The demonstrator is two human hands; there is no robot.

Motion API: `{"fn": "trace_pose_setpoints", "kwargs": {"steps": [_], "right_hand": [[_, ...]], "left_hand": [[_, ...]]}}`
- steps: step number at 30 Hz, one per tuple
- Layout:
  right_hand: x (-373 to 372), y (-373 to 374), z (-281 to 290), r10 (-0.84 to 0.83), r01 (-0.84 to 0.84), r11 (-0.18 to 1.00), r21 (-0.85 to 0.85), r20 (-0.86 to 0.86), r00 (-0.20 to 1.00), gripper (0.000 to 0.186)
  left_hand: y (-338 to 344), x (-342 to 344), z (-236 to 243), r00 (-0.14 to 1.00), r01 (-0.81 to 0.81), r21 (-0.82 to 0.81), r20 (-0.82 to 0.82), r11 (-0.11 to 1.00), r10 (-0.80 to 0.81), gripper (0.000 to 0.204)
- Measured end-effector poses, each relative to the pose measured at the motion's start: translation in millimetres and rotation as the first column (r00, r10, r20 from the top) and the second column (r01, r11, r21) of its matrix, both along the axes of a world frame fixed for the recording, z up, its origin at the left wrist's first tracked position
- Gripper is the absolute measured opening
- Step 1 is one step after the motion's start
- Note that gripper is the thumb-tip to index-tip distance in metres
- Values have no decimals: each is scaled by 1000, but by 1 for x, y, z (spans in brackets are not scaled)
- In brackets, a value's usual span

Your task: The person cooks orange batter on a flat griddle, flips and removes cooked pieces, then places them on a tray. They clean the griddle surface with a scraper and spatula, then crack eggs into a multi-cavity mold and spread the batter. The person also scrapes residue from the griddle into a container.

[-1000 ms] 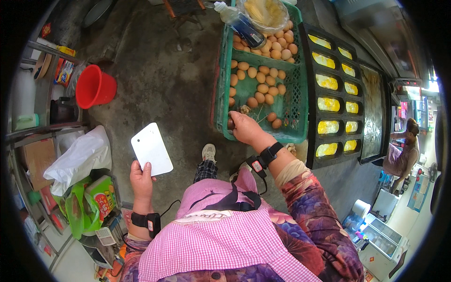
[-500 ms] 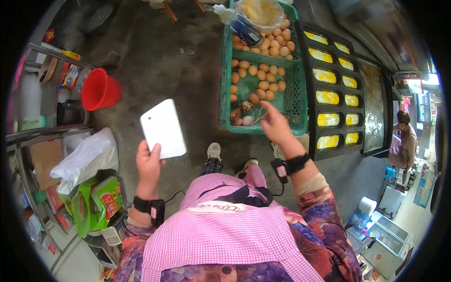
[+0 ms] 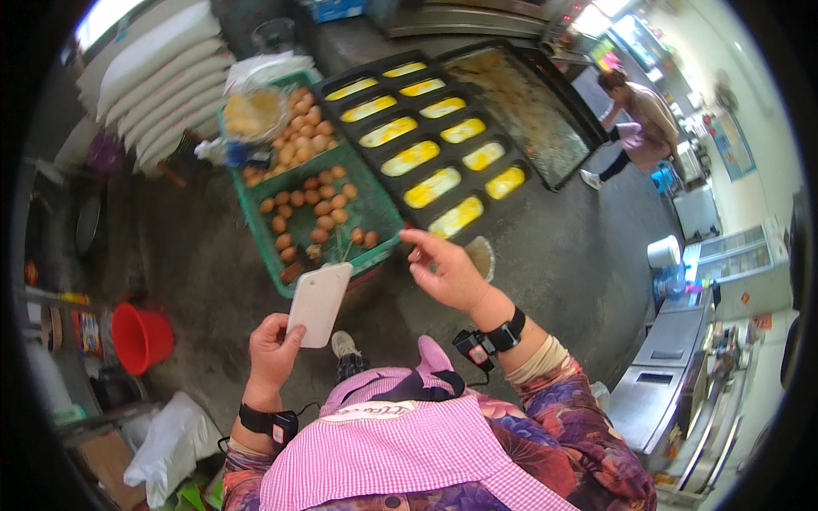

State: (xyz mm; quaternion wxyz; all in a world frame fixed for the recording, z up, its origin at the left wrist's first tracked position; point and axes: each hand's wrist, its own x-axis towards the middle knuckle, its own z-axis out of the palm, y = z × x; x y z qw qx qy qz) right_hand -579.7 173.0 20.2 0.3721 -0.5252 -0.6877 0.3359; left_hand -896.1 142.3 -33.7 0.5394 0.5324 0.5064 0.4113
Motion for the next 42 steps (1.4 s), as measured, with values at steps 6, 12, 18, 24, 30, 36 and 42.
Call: {"fn": "trace_pose_setpoints", "kwargs": {"steps": [6, 12, 18, 24, 30, 36, 42], "right_hand": [[99, -103, 21, -20, 21, 1000, -23, 48, 999, 52], [209, -214, 37, -46, 43, 999, 21, 184, 982, 53], [287, -278, 45, -97, 104, 995, -9, 287, 953, 28], [356, -275, 52, -273, 293, 955, -40, 260, 926, 17], [457, -230, 75, -620, 619, 779, -97, 26, 784, 17], [546, -185, 85, -693, 682, 721, -122, -133, 708, 16], [635, -150, 75, -639, 634, 770, -77, -105, 762, 12]], "left_hand": [[-24, 135, 26, 902, 423, 328, -246, 845, -355, 10], [-77, 295, 46, 719, 694, 430, -378, 577, -583, 8], [-112, 407, 68, 541, 820, 447, -401, 358, -739, 10], [-97, 474, 76, 627, 745, 507, -307, 434, -716, 17], [-32, 513, 44, 894, 415, 487, -63, 769, -443, 19], [-5, 548, 8, 913, 386, 78, 108, 919, -393, 15], [6, 611, 0, 925, 379, 12, 36, 925, -379, 14]]}}
